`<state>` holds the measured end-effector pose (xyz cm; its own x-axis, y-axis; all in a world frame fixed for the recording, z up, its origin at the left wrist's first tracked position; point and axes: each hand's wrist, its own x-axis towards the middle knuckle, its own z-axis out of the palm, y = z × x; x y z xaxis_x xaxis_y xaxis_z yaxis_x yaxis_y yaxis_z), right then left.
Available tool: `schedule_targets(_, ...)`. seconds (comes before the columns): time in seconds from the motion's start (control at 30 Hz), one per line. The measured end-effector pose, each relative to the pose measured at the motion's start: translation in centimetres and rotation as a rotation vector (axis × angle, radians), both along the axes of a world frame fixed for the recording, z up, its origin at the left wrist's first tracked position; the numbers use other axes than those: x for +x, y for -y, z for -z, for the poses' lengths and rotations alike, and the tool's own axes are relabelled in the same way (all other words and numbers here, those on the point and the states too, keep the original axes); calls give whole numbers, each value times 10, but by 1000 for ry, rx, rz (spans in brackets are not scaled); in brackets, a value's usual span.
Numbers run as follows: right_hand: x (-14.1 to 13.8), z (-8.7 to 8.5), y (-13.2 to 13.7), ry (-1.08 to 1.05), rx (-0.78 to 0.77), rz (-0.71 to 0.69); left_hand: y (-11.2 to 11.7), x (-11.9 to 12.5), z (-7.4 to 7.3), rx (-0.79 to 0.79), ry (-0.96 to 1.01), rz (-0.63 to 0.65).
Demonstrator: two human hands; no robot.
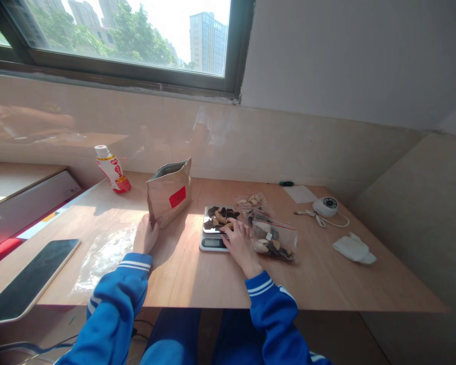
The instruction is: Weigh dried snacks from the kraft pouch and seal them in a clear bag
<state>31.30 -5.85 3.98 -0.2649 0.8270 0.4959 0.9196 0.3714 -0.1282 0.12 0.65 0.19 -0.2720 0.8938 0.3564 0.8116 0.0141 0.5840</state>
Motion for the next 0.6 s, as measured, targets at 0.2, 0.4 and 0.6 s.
schedule_targets(0.2,1,0,0,-20,42,-9,0,0,-2,-24,3,12)
schedule_targets(0.4,0,-23,10,-165,121,-18,0,0,0,-23,-14,2)
schedule_targets(0.6,-7,-78,0,-461,254,-32,0,1,10,55,-48,17)
